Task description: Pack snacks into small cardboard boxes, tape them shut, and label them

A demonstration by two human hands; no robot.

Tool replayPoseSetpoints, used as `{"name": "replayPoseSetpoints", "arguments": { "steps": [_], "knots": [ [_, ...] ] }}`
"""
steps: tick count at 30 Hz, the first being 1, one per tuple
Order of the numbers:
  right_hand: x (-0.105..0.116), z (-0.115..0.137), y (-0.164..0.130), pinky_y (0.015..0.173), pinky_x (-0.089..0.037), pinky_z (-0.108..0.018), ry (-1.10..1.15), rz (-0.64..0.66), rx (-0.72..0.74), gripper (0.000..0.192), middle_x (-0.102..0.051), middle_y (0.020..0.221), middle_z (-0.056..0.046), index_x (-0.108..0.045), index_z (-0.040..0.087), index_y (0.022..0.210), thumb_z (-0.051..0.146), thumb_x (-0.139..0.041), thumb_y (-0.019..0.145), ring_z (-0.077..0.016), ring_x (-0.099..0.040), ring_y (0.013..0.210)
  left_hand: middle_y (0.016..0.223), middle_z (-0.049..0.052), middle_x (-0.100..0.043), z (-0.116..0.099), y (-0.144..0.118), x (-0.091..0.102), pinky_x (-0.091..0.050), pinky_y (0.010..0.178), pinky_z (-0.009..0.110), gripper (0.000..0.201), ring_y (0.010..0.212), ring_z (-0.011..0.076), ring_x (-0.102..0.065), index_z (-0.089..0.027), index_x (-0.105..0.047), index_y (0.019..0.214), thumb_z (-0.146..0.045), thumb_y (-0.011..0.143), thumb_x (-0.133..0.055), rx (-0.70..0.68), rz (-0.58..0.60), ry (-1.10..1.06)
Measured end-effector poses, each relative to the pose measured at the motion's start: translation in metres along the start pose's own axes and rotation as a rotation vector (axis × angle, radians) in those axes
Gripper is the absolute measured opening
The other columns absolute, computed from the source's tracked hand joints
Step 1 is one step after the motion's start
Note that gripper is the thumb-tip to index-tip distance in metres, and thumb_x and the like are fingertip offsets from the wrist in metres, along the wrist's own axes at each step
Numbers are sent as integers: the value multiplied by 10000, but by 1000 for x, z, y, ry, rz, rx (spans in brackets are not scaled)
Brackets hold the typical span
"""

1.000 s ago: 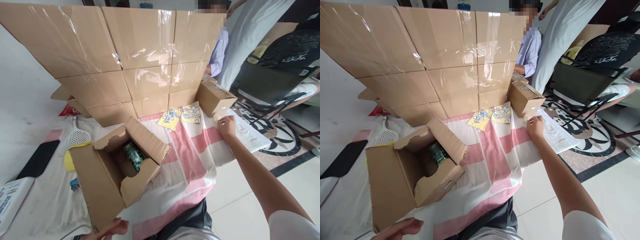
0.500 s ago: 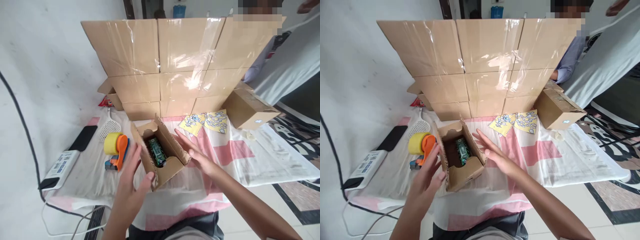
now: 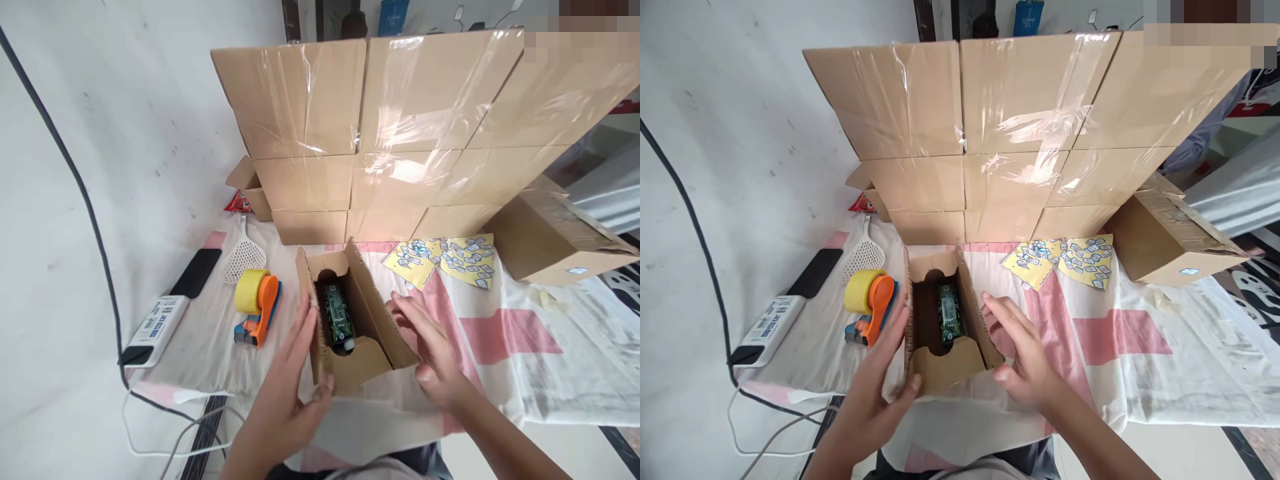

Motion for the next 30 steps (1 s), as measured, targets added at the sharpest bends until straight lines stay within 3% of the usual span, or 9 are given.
{"name": "replayPoseSetpoints", "arguments": {
  "steps": [3,5,9,12,16,19,24,26,30],
  "knots": [
    [12,2,12,1077,-466,-551,-115,-33,72,709,-440,1432,-132,-456,334,1551,739,-321,984,-345,-467,1346,1602,49,-473,35,2,22,-290,1270,427,650,1549,286,-316,-276,-443,1567,-303,934,-587,184,-183,-240],
    [16,2,24,1133,-385,-605,-189,6,109,659,-464,1462,-119,-559,336,1464,716,-292,997,-378,-405,1418,1464,81,-618,61,7,32,-405,1208,412,625,1467,307,-459,-210,-568,1479,-352,872,-613,339,-318,-450],
    [15,6,42,1103,-333,-623,-310,111,229,432,-708,1042,-85,-703,280,1130,562,-392,1027,-353,-592,1217,1112,93,-779,89,34,50,-608,948,433,666,1161,342,-694,-156,-677,1336,-329,694,-637,487,-519,-741],
    [8,9,44,988,-414,-584,-305,159,312,331,-679,875,-68,-672,242,1071,484,-452,1024,-293,-655,965,965,94,-786,92,67,60,-634,802,423,640,1003,341,-736,-133,-724,1233,-302,627,-608,456,-490,-822],
    [1,14,37,781,-514,-483,-276,195,426,303,-686,890,-109,-660,202,1136,427,-501,1009,-290,-640,913,1010,102,-770,87,112,49,-617,797,409,710,976,310,-730,-116,-672,1290,-257,607,-538,400,-328,-838],
    [7,17,32,702,-529,-447,-336,156,493,299,-708,900,-126,-683,193,1135,391,-510,994,-294,-656,904,1076,84,-742,87,132,47,-594,810,364,763,958,245,-721,-171,-532,1430,-217,668,-524,396,-385,-680],
    [25,16,21,650,-525,-441,-360,29,531,258,-701,895,-128,-711,194,1098,309,-522,965,-302,-675,874,1325,131,-631,61,116,112,-508,1008,379,555,1214,241,-623,-197,-503,1403,-276,866,-619,131,-757,56],
    [37,12,15,651,-523,-456,-380,-120,514,266,-685,933,-124,-728,219,1103,304,-524,956,-307,-670,864,1393,162,-595,66,102,125,-451,1088,454,558,1315,309,-560,-178,-552,1371,-407,877,-670,203,-668,294],
    [59,1,-1,590,-473,-419,-394,-411,441,289,-612,872,-89,-733,263,1140,283,-506,963,-264,-632,731,1498,203,-529,106,67,117,-451,1056,532,823,1319,408,-554,-171,-422,1527,-548,844,-684,510,-317,479]
  ]
}}
Point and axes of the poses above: each hand's wrist, its own y-axis towards the middle knuckle, its own x-axis out of the back of the hand, z = x × y, the point moved 9 cm from there along y, towards the middle knuckle
